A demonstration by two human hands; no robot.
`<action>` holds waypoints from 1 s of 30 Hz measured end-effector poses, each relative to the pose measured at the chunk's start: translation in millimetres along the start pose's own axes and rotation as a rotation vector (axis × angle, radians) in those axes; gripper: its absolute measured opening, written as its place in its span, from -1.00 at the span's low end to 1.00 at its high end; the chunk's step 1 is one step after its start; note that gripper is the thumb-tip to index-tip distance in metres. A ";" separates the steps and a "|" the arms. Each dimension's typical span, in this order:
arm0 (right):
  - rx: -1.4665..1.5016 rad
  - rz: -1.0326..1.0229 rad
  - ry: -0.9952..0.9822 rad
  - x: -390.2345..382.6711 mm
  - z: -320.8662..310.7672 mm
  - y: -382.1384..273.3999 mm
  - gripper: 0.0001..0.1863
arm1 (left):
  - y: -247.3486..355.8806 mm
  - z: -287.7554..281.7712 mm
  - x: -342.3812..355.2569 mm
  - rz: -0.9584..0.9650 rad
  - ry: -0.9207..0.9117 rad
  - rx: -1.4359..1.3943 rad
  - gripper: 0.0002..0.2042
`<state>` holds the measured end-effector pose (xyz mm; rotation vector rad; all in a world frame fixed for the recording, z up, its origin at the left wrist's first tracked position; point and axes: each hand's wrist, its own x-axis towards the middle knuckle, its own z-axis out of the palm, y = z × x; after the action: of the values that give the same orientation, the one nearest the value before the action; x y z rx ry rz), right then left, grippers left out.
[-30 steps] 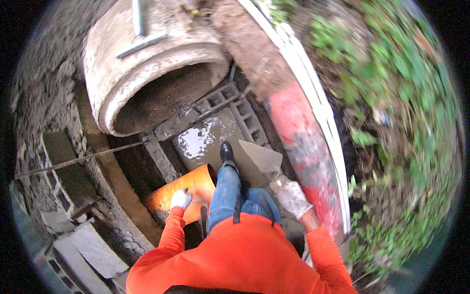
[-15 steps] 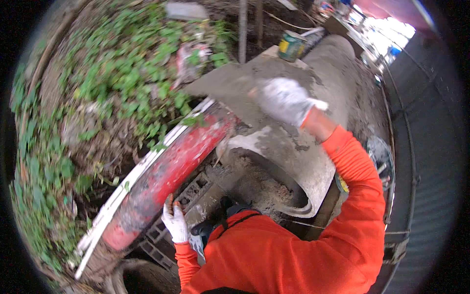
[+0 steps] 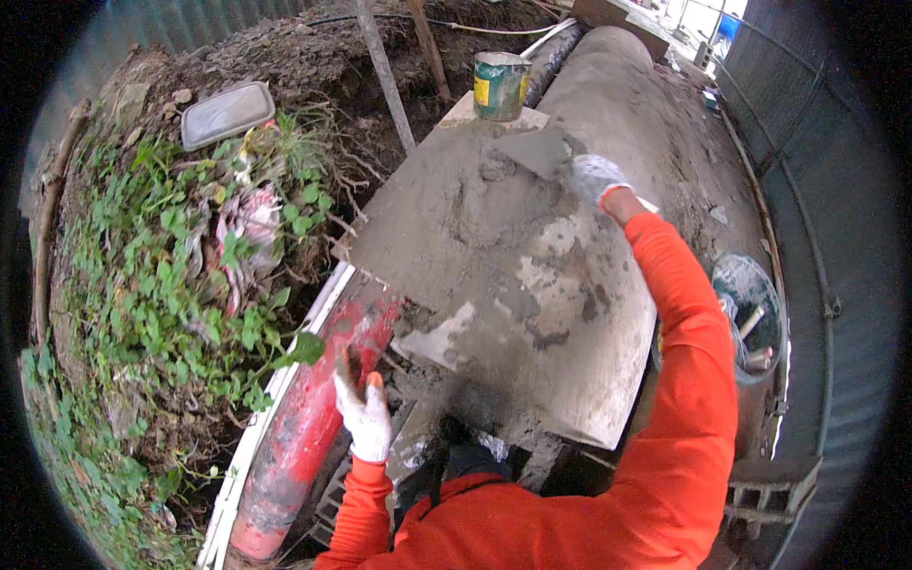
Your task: The person scoops wet cement from a mixing container with a trowel and applies it to the interior walls of a large pipe. The person repeatedly smooths the cement along the pipe's inner surface and around a red pipe section.
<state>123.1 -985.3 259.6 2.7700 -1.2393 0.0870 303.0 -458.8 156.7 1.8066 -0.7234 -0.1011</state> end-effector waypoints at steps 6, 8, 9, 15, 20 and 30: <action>0.027 0.142 0.029 114.1 51.2 5.2 -0.62 | -0.9 74.8 65.7 -0.194 0.086 -0.198 -0.58; -0.026 0.145 0.002 142.6 70.1 18.1 -0.63 | -0.9 85.1 77.7 -0.198 0.127 -0.254 -0.52; -0.033 0.144 -0.015 160.4 77.9 18.3 -0.63 | -15.2 86.0 78.9 -0.202 0.135 -0.220 -0.52; -0.153 0.130 -0.117 248.9 123.5 22.5 -0.64 | -51.9 122.1 88.5 0.095 0.187 0.067 -0.60; -0.143 -0.110 -0.186 293.5 130.0 1.8 -0.64 | -86.4 124.3 73.8 0.237 0.198 0.349 -0.74; -0.576 -0.999 -0.301 252.3 177.4 43.3 -0.75 | -82.5 143.3 82.5 0.096 0.140 0.249 -0.71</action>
<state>260.4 -1221.9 110.6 2.5521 0.2073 -0.6571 345.6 -606.5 54.0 1.9882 -0.7468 0.1847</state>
